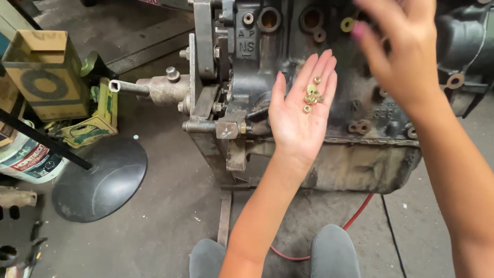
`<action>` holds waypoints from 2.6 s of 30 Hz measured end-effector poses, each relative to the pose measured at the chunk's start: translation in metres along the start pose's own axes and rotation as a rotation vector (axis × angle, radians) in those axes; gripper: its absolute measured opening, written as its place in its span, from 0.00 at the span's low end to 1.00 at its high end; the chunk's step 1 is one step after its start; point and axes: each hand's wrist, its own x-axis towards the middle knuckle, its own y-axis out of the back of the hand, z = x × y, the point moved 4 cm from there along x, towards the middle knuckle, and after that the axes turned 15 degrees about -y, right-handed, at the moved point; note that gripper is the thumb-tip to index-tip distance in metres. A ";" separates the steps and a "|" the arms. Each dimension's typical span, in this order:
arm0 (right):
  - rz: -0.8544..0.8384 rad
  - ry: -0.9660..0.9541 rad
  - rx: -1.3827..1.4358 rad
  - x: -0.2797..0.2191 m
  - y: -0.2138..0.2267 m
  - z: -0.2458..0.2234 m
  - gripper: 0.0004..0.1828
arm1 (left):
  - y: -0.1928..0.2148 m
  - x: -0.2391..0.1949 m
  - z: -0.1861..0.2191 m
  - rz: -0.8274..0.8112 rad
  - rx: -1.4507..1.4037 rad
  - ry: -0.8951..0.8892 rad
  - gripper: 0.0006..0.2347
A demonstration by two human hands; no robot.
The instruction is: The person holds several small metal washers in their left hand and uses their right hand to place them into specific holes on a large engine block. The person carefully positions each washer into the designated slots on the engine's surface.
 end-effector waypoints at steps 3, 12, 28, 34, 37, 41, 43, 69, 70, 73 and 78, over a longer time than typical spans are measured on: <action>-0.249 0.115 0.289 -0.021 0.024 -0.050 0.04 | 0.001 -0.009 0.001 0.015 0.068 -0.022 0.25; -0.512 0.015 0.371 -0.061 0.029 -0.071 0.13 | 0.002 -0.041 -0.001 0.065 0.290 -0.013 0.27; -0.538 -0.147 0.385 -0.071 0.049 -0.066 0.09 | 0.016 -0.066 -0.004 0.033 0.066 -0.056 0.25; -0.526 -0.081 0.361 -0.068 0.034 -0.058 0.11 | 0.021 -0.059 -0.009 0.066 0.129 -0.082 0.24; -0.579 0.002 0.392 -0.067 0.025 -0.057 0.13 | 0.018 -0.061 -0.010 0.091 0.257 -0.115 0.24; -0.646 0.113 0.415 -0.078 0.013 -0.058 0.17 | 0.009 -0.069 -0.006 0.185 0.411 -0.163 0.26; -0.651 0.144 0.420 -0.081 0.007 -0.059 0.15 | 0.009 -0.074 -0.003 0.234 0.441 -0.161 0.26; -0.891 0.090 0.253 -0.062 -0.011 -0.053 0.09 | 0.062 -0.053 -0.004 0.074 0.126 -0.105 0.22; -0.851 0.109 0.285 -0.061 -0.008 -0.056 0.08 | 0.062 -0.052 -0.003 0.129 0.193 -0.113 0.22; -0.823 0.157 0.332 -0.062 -0.007 -0.056 0.10 | 0.051 -0.052 -0.004 0.258 0.334 -0.105 0.23; -0.827 0.225 0.370 -0.070 -0.005 -0.057 0.11 | 0.067 -0.056 -0.008 0.219 0.260 -0.079 0.20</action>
